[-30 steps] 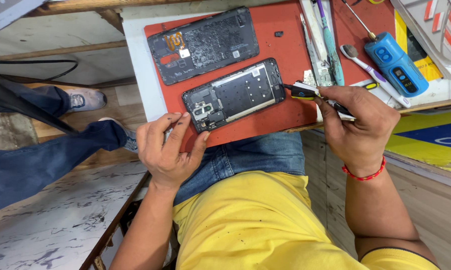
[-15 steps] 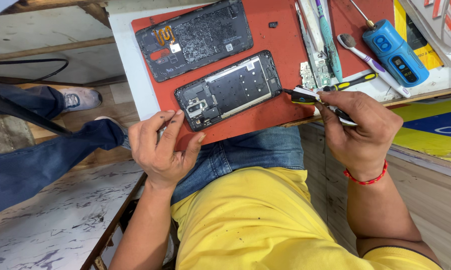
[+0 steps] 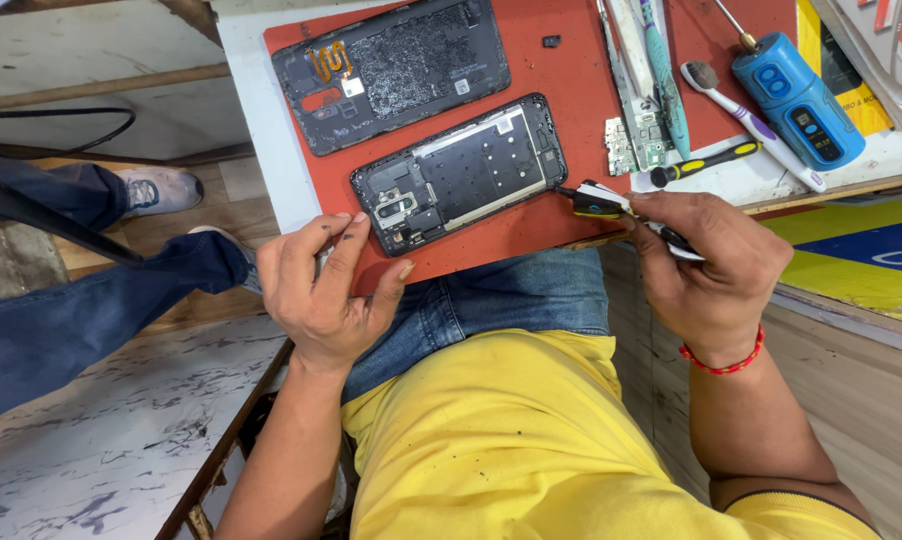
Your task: The person reassembles a disassembled smartphone on a workbench. They apply adhesive, place the back cover, secure it with a screwdriver, and wrap rubber bands around the device to hold it together while testing the screen.
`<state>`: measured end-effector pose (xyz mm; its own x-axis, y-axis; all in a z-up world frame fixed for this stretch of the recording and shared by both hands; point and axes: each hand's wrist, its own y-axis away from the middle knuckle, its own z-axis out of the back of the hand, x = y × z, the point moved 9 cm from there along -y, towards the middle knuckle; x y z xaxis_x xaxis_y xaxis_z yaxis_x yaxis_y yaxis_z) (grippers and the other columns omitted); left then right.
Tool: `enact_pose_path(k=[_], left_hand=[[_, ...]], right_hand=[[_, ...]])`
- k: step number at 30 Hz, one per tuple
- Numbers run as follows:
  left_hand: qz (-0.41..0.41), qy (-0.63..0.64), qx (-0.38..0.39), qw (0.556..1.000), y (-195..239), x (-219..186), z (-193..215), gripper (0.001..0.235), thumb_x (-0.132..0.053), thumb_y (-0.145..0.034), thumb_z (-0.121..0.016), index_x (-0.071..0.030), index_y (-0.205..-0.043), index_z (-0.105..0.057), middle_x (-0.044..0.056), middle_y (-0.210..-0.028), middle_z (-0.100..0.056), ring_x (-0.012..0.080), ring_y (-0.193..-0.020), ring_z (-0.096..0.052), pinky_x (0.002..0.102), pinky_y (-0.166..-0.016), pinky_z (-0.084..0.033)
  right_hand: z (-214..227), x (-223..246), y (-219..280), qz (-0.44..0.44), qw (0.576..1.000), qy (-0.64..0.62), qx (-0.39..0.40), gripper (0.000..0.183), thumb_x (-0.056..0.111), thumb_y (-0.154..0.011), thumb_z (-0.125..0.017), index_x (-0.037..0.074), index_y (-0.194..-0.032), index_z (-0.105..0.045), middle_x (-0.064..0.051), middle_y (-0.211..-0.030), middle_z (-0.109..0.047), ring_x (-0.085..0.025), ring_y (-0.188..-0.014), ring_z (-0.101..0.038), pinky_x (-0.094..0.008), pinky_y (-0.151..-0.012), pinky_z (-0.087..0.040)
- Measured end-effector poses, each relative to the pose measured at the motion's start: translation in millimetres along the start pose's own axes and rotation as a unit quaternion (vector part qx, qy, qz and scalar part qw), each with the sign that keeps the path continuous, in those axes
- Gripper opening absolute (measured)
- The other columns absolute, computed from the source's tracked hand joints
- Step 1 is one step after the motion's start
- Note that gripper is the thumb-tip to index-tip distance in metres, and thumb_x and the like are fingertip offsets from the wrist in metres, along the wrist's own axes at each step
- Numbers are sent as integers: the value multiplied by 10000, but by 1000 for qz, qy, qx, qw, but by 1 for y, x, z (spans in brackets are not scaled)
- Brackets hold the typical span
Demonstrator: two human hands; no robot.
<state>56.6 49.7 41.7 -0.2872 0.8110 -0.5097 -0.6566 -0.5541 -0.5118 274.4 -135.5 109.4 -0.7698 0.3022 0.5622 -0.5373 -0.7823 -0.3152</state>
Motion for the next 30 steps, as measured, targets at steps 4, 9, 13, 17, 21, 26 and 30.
enact_pose_path(k=[4, 9, 13, 17, 21, 26, 30], left_hand=[[-3, 2, 1, 1000, -1, -1, 1, 467, -431, -931, -810, -11, -1132, -763, 104, -1075, -674, 283, -972, -607, 407, -842, -475], [0, 29, 0, 1000, -5, -2, 4, 368, -305, -944, -752, 3, -1146, -750, 138, -1103, -675, 298, -971, -612, 421, -848, -474], [4, 63, -2, 998, -1, 0, 8, 326, -194, -931, -636, 4, -1171, -734, 149, -1158, -670, 316, -1003, -620, 429, -901, -497], [12, 88, 4, 996, 4, 6, 11, 330, -125, -913, -607, 12, -1188, -729, 145, -1205, -667, 314, -1025, -623, 426, -932, -520], [5, 99, -3, 995, 7, 9, 12, 343, -82, -871, -607, 20, -1175, -730, 141, -1227, -673, 311, -1034, -620, 415, -925, -528], [8, 101, -9, 995, 8, 10, 12, 358, -78, -839, -614, 10, -1162, -742, 133, -1226, -674, 301, -1031, -617, 401, -921, -528], [7, 99, -4, 995, 10, 12, 11, 374, -79, -814, -621, 15, -1154, -744, 131, -1220, -677, 294, -1027, -618, 400, -914, -525]], right_hand=[[-2, 1, 4, 11, 1000, 4, -9, 230, -139, -877, -771, -33, -1069, -700, -159, -1003, -725, -258, -893, -734, -294, -747, -552], [-5, 2, 6, 8, 1000, -12, -7, 197, -118, -934, -797, -21, -1082, -707, -148, -1020, -742, -239, -904, -752, -276, -780, -564], [-22, 19, 12, 45, 997, -57, -5, 238, -140, -892, -779, -22, -1078, -689, -170, -1026, -740, -265, -905, -757, -295, -758, -576], [-52, 50, 16, 116, 985, -127, 5, 277, -141, -891, -794, -2, -1102, -682, -170, -1056, -756, -267, -943, -776, -300, -778, -606], [-70, 67, 11, 142, 978, -150, 20, 290, -142, -858, -800, 2, -1078, -677, -174, -1030, -754, -284, -951, -776, -300, -750, -601], [-82, 76, -2, 154, 977, -137, 45, 289, -132, -883, -797, 7, -1112, -687, -164, -1064, -745, -285, -994, -772, -313, -781, -614], [-87, 80, -8, 169, 978, -115, 46, 303, -132, -887, -788, 13, -1134, -689, -157, -1093, -748, -285, -999, -770, -320, -793, -615]])
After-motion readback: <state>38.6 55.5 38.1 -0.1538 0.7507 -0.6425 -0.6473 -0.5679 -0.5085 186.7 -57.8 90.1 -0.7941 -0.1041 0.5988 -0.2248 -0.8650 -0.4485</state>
